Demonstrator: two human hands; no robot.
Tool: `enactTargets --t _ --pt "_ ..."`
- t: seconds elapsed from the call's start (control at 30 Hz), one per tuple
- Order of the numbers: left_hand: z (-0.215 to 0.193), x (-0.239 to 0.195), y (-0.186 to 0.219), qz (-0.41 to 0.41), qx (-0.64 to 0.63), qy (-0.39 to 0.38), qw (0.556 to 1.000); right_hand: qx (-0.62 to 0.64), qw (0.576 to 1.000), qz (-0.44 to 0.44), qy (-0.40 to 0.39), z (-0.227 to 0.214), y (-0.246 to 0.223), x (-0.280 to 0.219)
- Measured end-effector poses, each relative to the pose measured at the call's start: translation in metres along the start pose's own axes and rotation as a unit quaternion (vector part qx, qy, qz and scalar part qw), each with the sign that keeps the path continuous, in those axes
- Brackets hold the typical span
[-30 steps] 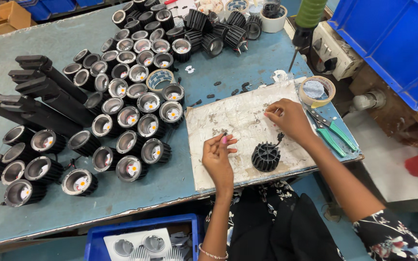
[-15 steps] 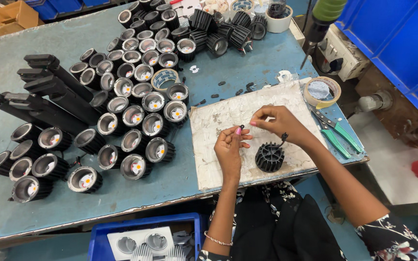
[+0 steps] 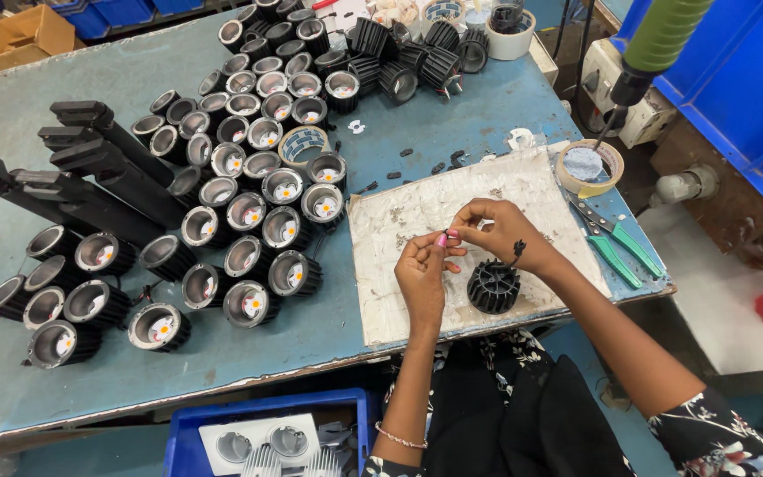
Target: The person assembles LED light components by hand and with an electric screwdriver. They pick up individual black housings from a table, insert small wires, and use the screwdriver to tighten internal components, placing some items into a blue bin.
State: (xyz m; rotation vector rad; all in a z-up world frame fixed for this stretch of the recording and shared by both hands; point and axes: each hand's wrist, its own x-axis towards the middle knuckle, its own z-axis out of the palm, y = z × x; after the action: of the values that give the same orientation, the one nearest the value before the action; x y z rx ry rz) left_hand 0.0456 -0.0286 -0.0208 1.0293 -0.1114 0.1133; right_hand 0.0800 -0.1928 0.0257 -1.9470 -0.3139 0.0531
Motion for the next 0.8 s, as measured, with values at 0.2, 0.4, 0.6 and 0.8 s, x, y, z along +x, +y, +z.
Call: enactTargets --t 0.2,0.4,0.6,0.8 --pt "0.003 -0.005 0.003 0.000 0.014 -0.004 1.000 0.066 0.998 -0.017 -0.004 0.003 -0.003 0.002" --pt "0.006 -0.004 0.007 0.016 0.011 0.011 1.000 0.146 0.989 -0.032 -0.005 0.012 -0.001 -0.002" --pt "-0.002 0.000 0.003 -0.019 -0.009 0.026 0.999 0.119 0.991 -0.048 -0.034 0.006 0.010 0.003" --pt "-0.010 0.003 -0.007 0.000 -0.014 0.027 1.000 0.047 0.987 0.012 0.151 -0.058 0.040 0.015"
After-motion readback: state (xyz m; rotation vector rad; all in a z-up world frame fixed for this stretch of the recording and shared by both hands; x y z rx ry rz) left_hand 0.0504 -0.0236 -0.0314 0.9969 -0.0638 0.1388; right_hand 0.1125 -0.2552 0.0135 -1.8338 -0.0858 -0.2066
